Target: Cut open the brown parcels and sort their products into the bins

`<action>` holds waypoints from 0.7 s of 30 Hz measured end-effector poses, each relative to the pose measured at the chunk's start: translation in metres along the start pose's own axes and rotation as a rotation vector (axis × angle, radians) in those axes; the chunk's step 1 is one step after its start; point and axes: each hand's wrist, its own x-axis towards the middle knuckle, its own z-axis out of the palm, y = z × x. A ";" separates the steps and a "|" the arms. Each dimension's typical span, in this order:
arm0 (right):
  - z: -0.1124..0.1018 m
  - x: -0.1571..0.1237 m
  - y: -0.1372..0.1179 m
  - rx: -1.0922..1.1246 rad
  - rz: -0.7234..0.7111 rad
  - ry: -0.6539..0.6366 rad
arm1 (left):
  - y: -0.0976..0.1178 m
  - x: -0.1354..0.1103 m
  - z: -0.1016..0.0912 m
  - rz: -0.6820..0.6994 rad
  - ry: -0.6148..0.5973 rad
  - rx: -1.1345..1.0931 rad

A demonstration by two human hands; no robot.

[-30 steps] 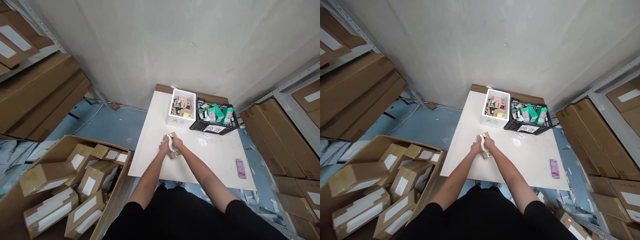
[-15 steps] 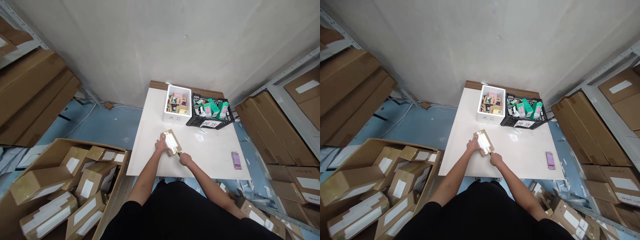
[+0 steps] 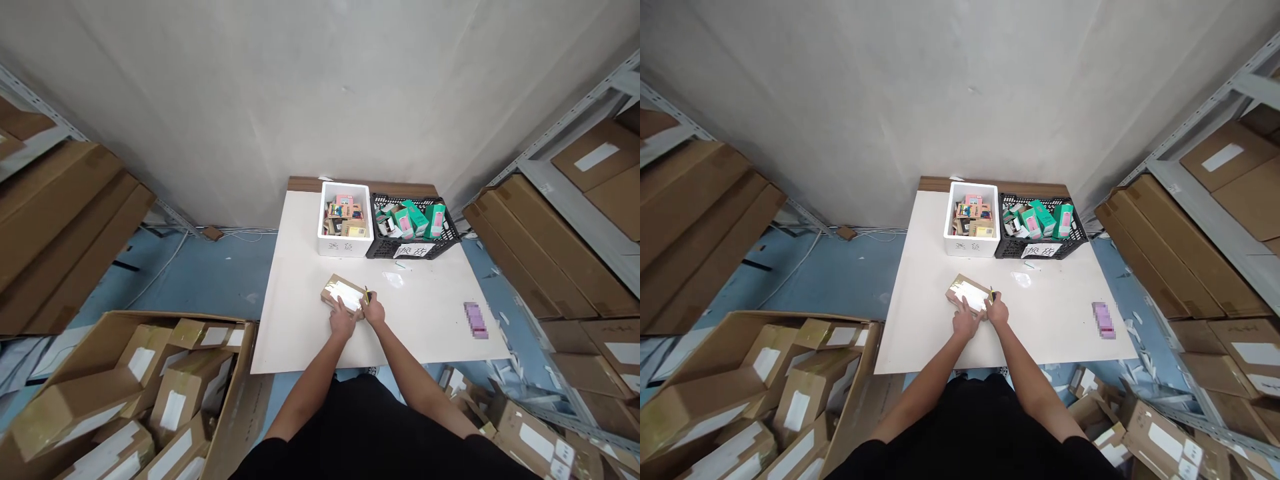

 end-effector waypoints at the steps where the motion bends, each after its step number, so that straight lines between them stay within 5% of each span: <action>1: -0.004 0.007 0.002 0.031 0.001 0.009 | 0.003 -0.001 -0.001 0.000 -0.020 0.020; 4: -0.021 0.017 0.020 0.225 0.013 0.031 | -0.003 0.010 -0.021 0.079 -0.054 0.113; 10: -0.036 0.000 0.069 0.581 0.037 0.009 | -0.021 0.061 -0.066 0.657 -0.153 0.230; 21: -0.033 0.000 0.077 0.529 0.236 -0.216 | 0.003 0.045 -0.019 0.563 -0.067 0.266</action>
